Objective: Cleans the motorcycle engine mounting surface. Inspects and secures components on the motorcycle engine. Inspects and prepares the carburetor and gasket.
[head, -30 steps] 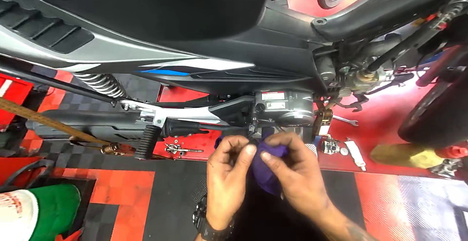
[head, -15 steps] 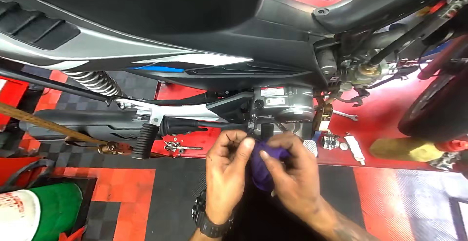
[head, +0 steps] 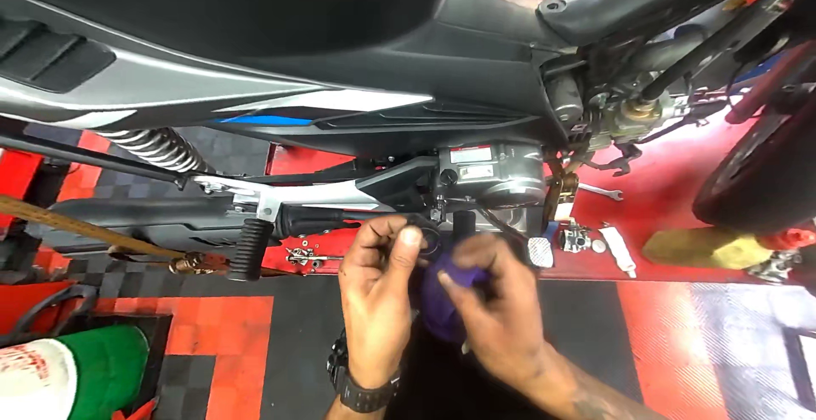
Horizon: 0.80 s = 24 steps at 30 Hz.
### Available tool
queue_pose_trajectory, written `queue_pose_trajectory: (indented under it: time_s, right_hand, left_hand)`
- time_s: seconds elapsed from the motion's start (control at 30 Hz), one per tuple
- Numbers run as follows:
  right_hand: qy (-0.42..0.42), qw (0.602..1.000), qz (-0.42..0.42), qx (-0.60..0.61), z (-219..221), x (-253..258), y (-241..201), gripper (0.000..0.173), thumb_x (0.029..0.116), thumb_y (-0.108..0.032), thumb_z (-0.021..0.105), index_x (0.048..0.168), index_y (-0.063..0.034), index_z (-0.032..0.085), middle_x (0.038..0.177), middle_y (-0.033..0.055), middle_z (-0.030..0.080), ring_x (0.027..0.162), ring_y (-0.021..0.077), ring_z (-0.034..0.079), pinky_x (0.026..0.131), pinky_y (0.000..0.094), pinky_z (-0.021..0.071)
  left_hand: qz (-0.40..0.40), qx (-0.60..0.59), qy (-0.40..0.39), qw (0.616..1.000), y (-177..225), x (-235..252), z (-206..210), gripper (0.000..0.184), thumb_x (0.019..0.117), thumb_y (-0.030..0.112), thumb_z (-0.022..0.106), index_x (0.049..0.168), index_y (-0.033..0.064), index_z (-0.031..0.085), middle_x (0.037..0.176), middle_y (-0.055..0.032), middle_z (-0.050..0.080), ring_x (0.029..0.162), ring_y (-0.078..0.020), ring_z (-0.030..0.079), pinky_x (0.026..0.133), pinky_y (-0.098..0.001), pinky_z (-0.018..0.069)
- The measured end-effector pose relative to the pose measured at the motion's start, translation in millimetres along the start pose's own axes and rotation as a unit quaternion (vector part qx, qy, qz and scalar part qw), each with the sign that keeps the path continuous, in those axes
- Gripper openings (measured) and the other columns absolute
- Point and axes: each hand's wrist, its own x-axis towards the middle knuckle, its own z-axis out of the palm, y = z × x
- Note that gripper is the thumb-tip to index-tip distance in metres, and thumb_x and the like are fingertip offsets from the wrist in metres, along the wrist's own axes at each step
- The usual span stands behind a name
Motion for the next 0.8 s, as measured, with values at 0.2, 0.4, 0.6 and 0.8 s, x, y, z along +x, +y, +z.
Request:
queue_pose_trajectory:
  time_s: [0.2, 0.4, 0.6, 0.8]
  right_hand:
    - [0.06, 0.998, -0.024, 0.024, -6.6, -2.6, -0.3, 0.009, 0.1008, -0.012, 0.06, 0.109, -0.0129, 0.058, 0.105, 0.0022, 0.065, 0.097, 0.0139, 0.066, 0.079, 0.0291, 0.0593]
    - [0.045, 0.998, -0.001, 0.032, 6.0, 10.7, -1.9, 0.021, 0.0976, -0.009, 0.065, 0.117, -0.0109, 0.058, 0.104, 0.0042, 0.065, 0.087, 0.0146, 0.067, 0.07, 0.0301, 0.0617]
    - [-0.069, 0.997, -0.043, -0.009, -20.9, 25.3, -3.1, 0.018, 0.098, -0.006, 0.061, 0.116, -0.0081, 0.061, 0.103, 0.0018, 0.066, 0.088, 0.0115, 0.067, 0.073, 0.0279, 0.0617]
    - [-0.096, 0.993, -0.038, -0.052, -31.2, 44.0, -3.0, 0.014, 0.1002, -0.009, 0.057, 0.114, -0.0103, 0.06, 0.091, -0.0028, 0.066, 0.075, 0.0072, 0.065, 0.062, 0.0242, 0.059]
  left_hand:
    - [0.009, -0.013, 0.039, 0.999, -3.8, -2.0, 1.0, 0.012, 0.1028, 0.013, 0.059, 0.109, 0.0053, 0.066, 0.09, -0.0085, 0.067, 0.074, -0.0162, 0.069, 0.07, -0.0306, 0.0625]
    - [-0.006, -0.058, 0.043, 0.997, -7.8, -14.6, 11.8, 0.013, 0.1031, 0.013, 0.059, 0.112, 0.0045, 0.064, 0.096, -0.0111, 0.067, 0.082, -0.0165, 0.068, 0.076, -0.031, 0.0605]
    - [0.003, 0.076, -0.049, 0.996, -1.6, -5.4, -20.7, 0.021, 0.1054, 0.022, 0.055, 0.111, 0.005, 0.067, 0.092, -0.0104, 0.071, 0.077, -0.0216, 0.072, 0.073, -0.037, 0.0647]
    - [0.001, 0.255, -0.17, 0.952, 7.9, 5.4, -42.5, 0.018, 0.102, 0.03, 0.06, 0.099, 0.0162, 0.071, 0.075, 0.0021, 0.069, 0.066, -0.0132, 0.068, 0.059, -0.0286, 0.0598]
